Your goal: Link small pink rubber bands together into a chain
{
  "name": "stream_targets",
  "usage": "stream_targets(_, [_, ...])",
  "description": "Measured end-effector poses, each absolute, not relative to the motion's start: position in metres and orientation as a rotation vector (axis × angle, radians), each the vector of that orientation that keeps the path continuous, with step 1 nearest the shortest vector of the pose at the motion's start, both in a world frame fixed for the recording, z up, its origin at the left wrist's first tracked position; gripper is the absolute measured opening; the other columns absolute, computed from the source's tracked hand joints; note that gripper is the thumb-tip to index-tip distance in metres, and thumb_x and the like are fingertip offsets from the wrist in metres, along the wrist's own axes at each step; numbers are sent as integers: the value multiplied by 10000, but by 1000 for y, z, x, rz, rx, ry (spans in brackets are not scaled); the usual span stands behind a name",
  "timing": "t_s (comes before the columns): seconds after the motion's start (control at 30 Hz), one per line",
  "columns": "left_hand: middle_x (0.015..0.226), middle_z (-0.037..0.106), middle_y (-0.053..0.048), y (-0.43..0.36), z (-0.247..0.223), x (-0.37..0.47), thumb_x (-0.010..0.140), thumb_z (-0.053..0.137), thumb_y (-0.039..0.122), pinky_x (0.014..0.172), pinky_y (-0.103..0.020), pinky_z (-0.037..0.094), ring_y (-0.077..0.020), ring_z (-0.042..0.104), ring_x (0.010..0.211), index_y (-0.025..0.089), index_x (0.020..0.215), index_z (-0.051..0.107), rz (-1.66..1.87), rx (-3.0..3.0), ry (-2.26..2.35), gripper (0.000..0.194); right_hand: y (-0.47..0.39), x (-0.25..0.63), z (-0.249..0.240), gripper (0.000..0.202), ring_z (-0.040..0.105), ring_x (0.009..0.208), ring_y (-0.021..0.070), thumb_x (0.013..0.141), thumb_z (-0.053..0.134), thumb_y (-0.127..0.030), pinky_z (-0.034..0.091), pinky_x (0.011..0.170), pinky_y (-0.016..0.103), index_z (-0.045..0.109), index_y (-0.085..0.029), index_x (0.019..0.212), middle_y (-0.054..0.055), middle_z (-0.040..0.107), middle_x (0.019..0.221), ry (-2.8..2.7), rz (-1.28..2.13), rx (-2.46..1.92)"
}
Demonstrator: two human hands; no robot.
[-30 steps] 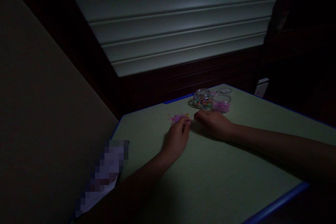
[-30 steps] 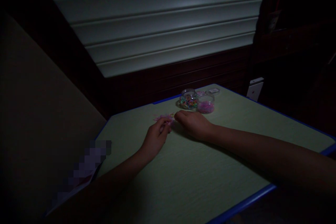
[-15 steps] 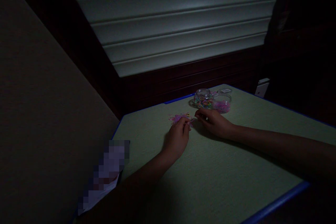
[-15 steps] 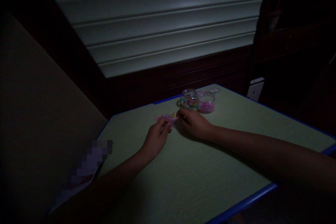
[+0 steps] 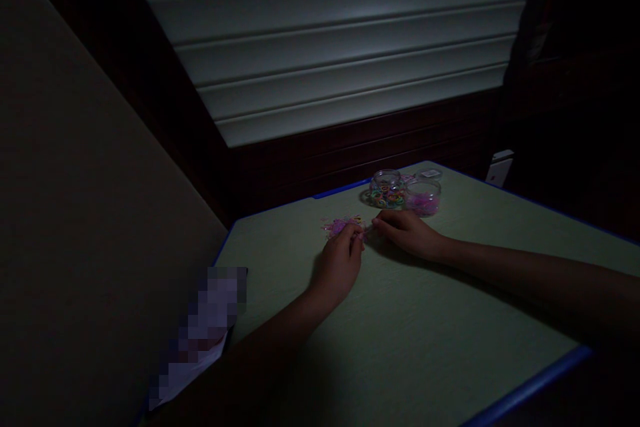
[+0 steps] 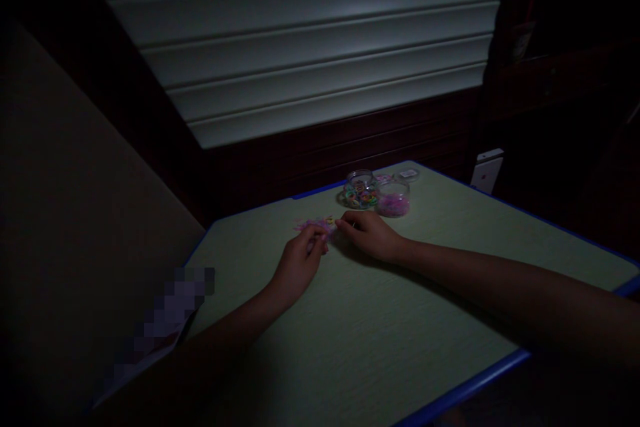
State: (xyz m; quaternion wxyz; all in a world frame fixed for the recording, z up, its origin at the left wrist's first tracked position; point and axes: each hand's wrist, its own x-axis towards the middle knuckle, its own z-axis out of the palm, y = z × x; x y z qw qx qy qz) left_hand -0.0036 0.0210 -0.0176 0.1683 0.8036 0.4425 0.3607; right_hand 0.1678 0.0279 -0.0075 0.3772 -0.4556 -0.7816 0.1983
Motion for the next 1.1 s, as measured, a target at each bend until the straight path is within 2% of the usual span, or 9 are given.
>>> stream_targets(0.37, [835, 586, -16, 22, -19, -4, 840, 359, 276, 608, -230, 417, -122, 548, 709, 216, 918, 493, 1000, 2311, 1301, 166, 25, 167, -5, 376, 386, 499, 77, 839, 334, -422, 264, 460, 207, 488, -145, 635, -27, 428, 540, -1997, 523, -1157])
stream_targets(0.7, [810, 594, -9, 23, -20, -3, 834, 375, 282, 605, -224, 424, -117, 555, 699, 215, 898, 495, 1017, 2271, 1283, 152, 22, 166, -3, 323, 469, 563, 90, 822, 394, -378, 329, 510, 201, 574, -125, 732, 1, 528, 616, -1991, 578, -1110])
stream_targets(1.1, [785, 584, -10, 21, -18, -3, 821, 396, 273, 576, -219, 409, -112, 547, 664, 212, 926, 501, 1029, 2246, 1305, 161, 23, 167, -4, 248, 509, 623, 121, 803, 428, -309, 369, 571, 231, 602, -133, 797, 34, 598, 705, -2013, 531, -1117])
